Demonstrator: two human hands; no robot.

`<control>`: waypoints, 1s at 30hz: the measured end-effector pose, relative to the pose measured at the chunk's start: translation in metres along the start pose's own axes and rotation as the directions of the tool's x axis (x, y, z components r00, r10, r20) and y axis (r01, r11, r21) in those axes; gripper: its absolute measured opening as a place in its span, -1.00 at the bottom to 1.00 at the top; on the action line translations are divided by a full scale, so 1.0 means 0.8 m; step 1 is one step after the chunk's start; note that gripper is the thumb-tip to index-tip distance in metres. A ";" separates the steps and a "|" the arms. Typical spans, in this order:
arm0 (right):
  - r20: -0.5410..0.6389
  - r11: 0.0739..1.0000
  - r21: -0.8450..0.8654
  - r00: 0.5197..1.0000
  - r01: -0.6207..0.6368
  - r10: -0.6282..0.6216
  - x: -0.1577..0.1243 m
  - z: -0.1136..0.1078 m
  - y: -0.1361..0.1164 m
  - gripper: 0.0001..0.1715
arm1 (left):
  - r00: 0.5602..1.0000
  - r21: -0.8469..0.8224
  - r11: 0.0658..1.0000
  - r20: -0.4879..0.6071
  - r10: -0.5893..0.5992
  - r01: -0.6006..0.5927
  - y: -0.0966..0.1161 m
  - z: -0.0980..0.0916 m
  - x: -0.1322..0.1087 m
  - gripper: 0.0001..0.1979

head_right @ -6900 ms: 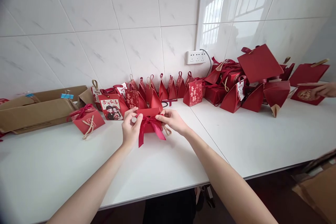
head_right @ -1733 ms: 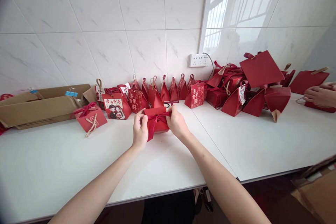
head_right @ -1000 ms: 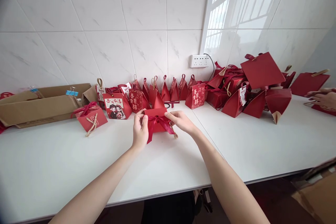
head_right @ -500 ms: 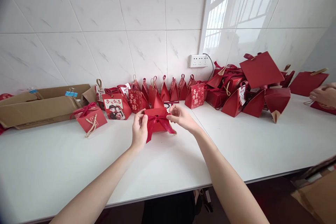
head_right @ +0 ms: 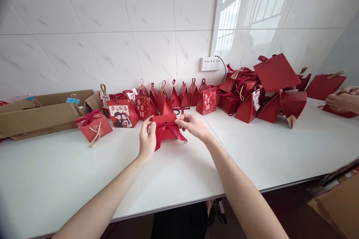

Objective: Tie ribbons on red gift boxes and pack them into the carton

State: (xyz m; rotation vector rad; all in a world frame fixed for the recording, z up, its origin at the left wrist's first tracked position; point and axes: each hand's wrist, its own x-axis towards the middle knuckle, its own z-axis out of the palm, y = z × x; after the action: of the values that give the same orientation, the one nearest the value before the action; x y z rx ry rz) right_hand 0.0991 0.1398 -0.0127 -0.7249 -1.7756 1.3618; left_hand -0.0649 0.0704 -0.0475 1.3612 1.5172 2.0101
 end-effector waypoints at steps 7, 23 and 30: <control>-0.083 0.993 0.118 0.996 0.033 -0.023 0.004 0.003 0.005 -0.52 | 0.999 0.063 0.997 0.011 -0.037 0.036 0.011 -0.001 0.000 -0.84; -0.135 0.991 0.120 0.989 -0.051 0.067 0.002 0.006 0.000 -0.50 | 0.999 0.099 0.995 0.027 -0.027 0.024 0.009 -0.001 0.005 -0.85; -0.326 0.927 -0.325 0.898 0.188 -0.296 -0.005 0.012 -0.002 -0.67 | 0.998 0.049 0.998 0.045 -0.043 0.041 0.012 0.000 0.002 -0.85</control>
State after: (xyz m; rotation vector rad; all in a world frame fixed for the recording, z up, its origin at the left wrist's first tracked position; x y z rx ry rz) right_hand 0.0929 0.1308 -0.0136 -0.8181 -1.7010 0.7477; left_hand -0.0630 0.0676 -0.0382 1.3729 1.5705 1.9157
